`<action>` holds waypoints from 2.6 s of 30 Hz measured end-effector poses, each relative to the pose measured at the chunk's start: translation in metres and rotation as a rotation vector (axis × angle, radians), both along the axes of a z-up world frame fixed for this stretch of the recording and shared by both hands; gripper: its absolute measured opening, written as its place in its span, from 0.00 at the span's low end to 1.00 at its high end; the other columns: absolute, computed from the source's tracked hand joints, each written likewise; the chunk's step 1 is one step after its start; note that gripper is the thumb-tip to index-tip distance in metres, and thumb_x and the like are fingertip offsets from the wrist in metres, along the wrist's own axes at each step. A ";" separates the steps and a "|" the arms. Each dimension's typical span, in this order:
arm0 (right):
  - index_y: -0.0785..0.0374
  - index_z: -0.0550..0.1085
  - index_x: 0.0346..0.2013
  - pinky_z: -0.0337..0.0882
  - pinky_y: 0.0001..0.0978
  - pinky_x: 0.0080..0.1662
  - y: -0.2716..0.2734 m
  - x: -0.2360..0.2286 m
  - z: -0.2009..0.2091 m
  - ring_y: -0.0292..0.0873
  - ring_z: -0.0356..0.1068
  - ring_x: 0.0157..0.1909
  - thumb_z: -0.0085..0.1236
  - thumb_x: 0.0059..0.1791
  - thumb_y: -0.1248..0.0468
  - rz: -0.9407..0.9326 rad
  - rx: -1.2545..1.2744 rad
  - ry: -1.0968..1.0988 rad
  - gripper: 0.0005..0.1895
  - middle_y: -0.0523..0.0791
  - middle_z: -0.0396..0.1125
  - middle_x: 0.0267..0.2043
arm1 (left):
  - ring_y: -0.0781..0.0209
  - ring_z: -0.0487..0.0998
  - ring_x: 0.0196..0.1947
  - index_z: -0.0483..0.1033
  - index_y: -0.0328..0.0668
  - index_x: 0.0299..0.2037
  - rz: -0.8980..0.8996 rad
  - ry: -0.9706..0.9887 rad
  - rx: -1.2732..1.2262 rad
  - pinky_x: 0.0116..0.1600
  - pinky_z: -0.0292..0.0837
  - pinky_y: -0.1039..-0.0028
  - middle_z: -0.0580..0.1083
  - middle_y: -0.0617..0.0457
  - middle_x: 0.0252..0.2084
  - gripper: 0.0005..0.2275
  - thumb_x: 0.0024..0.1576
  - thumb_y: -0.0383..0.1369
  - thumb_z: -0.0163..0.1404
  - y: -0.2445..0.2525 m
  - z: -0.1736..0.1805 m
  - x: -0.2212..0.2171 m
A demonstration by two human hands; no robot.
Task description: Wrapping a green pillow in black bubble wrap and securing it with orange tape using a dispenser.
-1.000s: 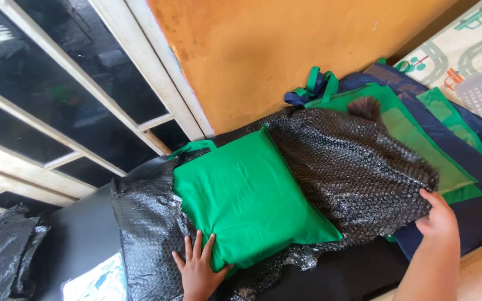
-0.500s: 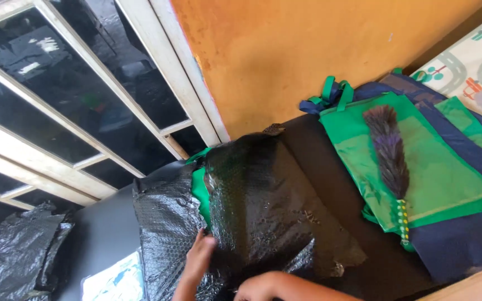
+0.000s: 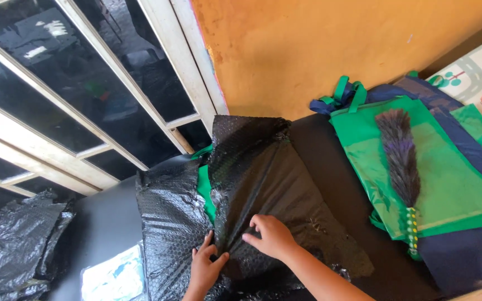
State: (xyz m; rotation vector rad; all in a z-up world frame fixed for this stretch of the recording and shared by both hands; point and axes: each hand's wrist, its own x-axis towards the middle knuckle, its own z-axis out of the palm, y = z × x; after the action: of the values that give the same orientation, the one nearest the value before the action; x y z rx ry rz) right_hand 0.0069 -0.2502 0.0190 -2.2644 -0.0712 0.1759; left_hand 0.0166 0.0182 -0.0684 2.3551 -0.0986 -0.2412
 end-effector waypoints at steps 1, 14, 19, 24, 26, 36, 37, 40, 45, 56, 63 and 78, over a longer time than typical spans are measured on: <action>0.52 0.70 0.46 0.68 0.42 0.43 0.006 0.007 -0.009 0.46 0.67 0.48 0.59 0.51 0.43 0.113 -0.220 0.008 0.21 0.41 0.66 0.44 | 0.58 0.55 0.78 0.63 0.48 0.22 -0.008 -0.006 0.022 0.72 0.35 0.37 0.60 0.60 0.77 0.19 0.50 0.41 0.64 -0.002 0.003 -0.002; 0.52 0.52 0.76 0.69 0.50 0.56 0.049 0.143 -0.013 0.58 0.56 0.65 0.47 0.48 0.28 -0.035 -0.387 0.057 0.50 0.52 0.54 0.66 | 0.53 0.55 0.75 0.66 0.59 0.68 -0.099 -0.341 0.474 0.72 0.51 0.46 0.62 0.59 0.73 0.26 0.59 0.49 0.52 0.061 0.049 0.099; 0.48 0.68 0.66 0.69 0.49 0.37 0.064 0.145 -0.062 0.54 0.63 0.46 0.45 0.55 0.44 -0.127 -0.521 -0.247 0.26 0.46 0.60 0.45 | 0.52 0.28 0.79 0.34 0.62 0.78 -0.221 -0.045 0.691 0.75 0.22 0.40 0.31 0.57 0.81 0.34 0.64 0.58 0.32 0.023 0.069 0.109; 0.58 0.75 0.32 0.69 0.53 0.35 0.055 0.133 -0.025 0.52 0.65 0.47 0.38 0.58 0.47 -0.190 -0.154 -0.271 0.23 0.45 0.61 0.43 | 0.48 0.31 0.79 0.40 0.63 0.78 -0.262 -0.167 0.684 0.72 0.25 0.36 0.38 0.56 0.81 0.33 0.64 0.60 0.30 0.018 0.039 0.112; 0.57 0.74 0.30 0.65 0.42 0.31 0.052 0.121 0.004 0.44 0.66 0.35 0.36 0.58 0.46 -0.131 -0.039 -0.305 0.25 0.41 0.61 0.38 | 0.46 0.34 0.78 0.43 0.58 0.77 -0.276 -0.323 0.686 0.69 0.28 0.32 0.41 0.54 0.80 0.33 0.64 0.60 0.30 0.018 0.025 0.109; 0.50 0.61 0.73 0.76 0.44 0.41 0.113 0.134 -0.059 0.53 0.67 0.53 0.39 0.60 0.50 0.095 -0.600 -0.070 0.26 0.51 0.60 0.62 | 0.41 0.31 0.78 0.65 0.46 0.62 -0.346 -0.242 0.673 0.70 0.27 0.25 0.37 0.48 0.80 0.21 0.62 0.45 0.43 0.012 0.034 0.112; 0.53 0.58 0.74 0.75 0.42 0.40 0.114 0.132 -0.063 0.51 0.66 0.54 0.40 0.58 0.45 0.109 -0.676 -0.101 0.31 0.48 0.60 0.62 | 0.49 0.29 0.79 0.54 0.48 0.70 -0.296 -0.155 0.530 0.72 0.19 0.35 0.38 0.52 0.80 0.26 0.64 0.48 0.33 0.013 0.039 0.112; 0.57 0.51 0.77 0.73 0.38 0.40 0.121 0.129 -0.062 0.48 0.63 0.54 0.39 0.57 0.38 0.143 -0.832 -0.078 0.40 0.44 0.58 0.62 | 0.61 0.29 0.80 0.41 0.54 0.77 -0.182 -0.044 0.222 0.74 0.09 0.50 0.39 0.61 0.81 0.32 0.64 0.53 0.22 0.018 0.043 0.114; 0.57 0.45 0.78 0.71 0.42 0.43 0.124 0.137 -0.068 0.49 0.61 0.55 0.37 0.57 0.37 0.141 -0.852 -0.009 0.42 0.45 0.56 0.63 | 0.47 0.28 0.79 0.41 0.71 0.77 -0.273 -0.109 0.563 0.71 0.18 0.36 0.37 0.55 0.81 0.30 0.64 0.58 0.27 0.008 0.039 0.111; 0.53 0.77 0.55 0.77 0.31 0.51 -0.010 0.170 0.091 0.38 0.76 0.46 0.49 0.55 0.60 -0.224 0.250 0.280 0.15 0.42 0.78 0.49 | 0.46 0.30 0.79 0.51 0.77 0.75 -0.254 -0.070 0.528 0.73 0.23 0.37 0.40 0.57 0.80 0.26 0.65 0.53 0.35 0.010 0.046 0.110; 0.55 0.74 0.62 0.65 0.41 0.61 -0.191 0.278 -0.069 0.45 0.69 0.63 0.45 0.53 0.46 -0.821 0.058 0.023 0.28 0.45 0.72 0.60 | 0.48 0.29 0.80 0.52 0.80 0.74 -0.219 0.035 0.509 0.73 0.21 0.37 0.40 0.59 0.80 0.25 0.65 0.53 0.37 0.001 0.068 0.111; 0.56 0.80 0.57 0.70 0.39 0.58 -0.202 0.376 -0.106 0.50 0.72 0.61 0.58 0.51 0.49 -0.396 -0.112 0.262 0.23 0.46 0.73 0.60 | 0.56 0.25 0.80 0.44 0.94 0.74 -0.281 0.289 0.714 0.76 0.22 0.38 0.32 0.67 0.81 0.28 0.62 0.62 0.33 0.006 0.042 0.130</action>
State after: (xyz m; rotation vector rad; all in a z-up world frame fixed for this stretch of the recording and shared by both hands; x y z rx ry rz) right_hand 0.3833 -0.4525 -0.0875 -2.2949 0.5330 0.2675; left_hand 0.1462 0.0247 -0.0266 2.9711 -0.2344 -0.8712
